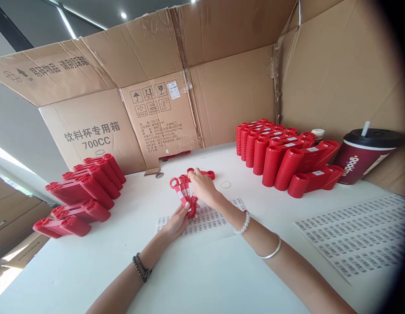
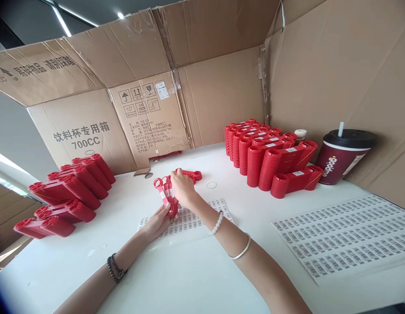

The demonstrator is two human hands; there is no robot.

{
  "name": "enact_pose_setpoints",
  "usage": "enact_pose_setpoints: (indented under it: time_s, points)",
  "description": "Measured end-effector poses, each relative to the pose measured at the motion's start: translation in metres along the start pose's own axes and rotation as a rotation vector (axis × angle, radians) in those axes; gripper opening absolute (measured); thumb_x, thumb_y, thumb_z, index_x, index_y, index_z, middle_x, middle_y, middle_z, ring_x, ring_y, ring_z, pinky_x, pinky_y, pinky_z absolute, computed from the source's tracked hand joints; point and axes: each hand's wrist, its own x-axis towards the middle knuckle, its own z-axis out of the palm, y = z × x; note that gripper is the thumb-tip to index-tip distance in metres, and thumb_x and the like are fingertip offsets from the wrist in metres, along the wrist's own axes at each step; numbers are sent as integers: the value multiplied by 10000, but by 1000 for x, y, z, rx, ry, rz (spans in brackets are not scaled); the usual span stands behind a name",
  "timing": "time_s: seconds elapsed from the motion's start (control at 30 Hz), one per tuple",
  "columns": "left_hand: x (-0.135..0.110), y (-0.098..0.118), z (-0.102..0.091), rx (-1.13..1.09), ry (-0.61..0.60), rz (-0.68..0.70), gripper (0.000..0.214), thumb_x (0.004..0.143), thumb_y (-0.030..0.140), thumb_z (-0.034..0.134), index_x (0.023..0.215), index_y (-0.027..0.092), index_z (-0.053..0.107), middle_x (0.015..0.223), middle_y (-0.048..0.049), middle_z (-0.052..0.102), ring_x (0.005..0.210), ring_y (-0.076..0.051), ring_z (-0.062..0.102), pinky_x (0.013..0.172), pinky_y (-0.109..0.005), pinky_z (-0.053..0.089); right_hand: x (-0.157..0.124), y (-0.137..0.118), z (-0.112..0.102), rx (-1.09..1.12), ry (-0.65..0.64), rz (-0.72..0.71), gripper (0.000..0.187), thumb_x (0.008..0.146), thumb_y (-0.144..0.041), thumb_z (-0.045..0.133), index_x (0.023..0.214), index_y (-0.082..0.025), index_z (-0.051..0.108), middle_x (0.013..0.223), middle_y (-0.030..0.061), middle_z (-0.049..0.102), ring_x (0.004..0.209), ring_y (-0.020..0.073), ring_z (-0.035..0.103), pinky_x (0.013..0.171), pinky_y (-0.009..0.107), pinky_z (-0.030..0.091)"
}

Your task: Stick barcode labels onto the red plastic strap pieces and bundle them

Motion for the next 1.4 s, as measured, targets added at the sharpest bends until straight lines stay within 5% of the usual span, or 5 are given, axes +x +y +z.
enact_pose_setpoints:
  time_s: [0.2, 0.37, 0.57, 0.7, 1.4]
  points:
    - [-1, -1, 1, -23, -14, 20, 269, 844, 398, 628, 933, 147, 593, 935, -64, 601, 681, -123, 552, 667, -284, 428, 8, 16, -22, -158, 321, 117, 626, 694, -172, 754, 1234, -95, 445, 1317, 268, 375, 1089, 373, 494, 821, 467, 440]
    - [2, -2, -1, -14, -18, 36, 290, 832, 401, 643, 929, 130, 605, 914, -71, 616, 671, -121, 552, 650, -273, 439, -14, 41, -88, 9, 654, 78, 366, 837, -251, 609, 1172, -165, 488, 1203, 152, 486, 1008, 260, 539, 800, 382, 439]
    - [9, 1, -3, -34, -6, 7, 349, 763, 413, 716, 928, 125, 609, 851, -61, 627, 666, -133, 565, 634, -268, 460, -94, 77, -60, -96, 128, -163, 99, 887, -209, 545, 844, -183, 630, 930, 32, 649, 810, 167, 580, 777, 319, 362]
    - [11, 2, -5, -16, -27, -20, 319, 787, 399, 695, 957, 140, 620, 934, -77, 639, 704, -138, 570, 663, -274, 473, -144, 99, -21, -170, -1, -119, 143, 912, -226, 531, 995, -181, 638, 1050, 55, 651, 953, 196, 568, 825, 342, 330]
    - [6, 6, 5, -11, -6, -10, 356, 749, 418, 729, 948, 153, 600, 966, -68, 624, 690, -127, 555, 652, -281, 449, -172, 83, -34, -18, 88, -116, 158, 918, -191, 487, 1022, -238, 596, 1109, 40, 633, 1021, 177, 545, 889, 350, 342]
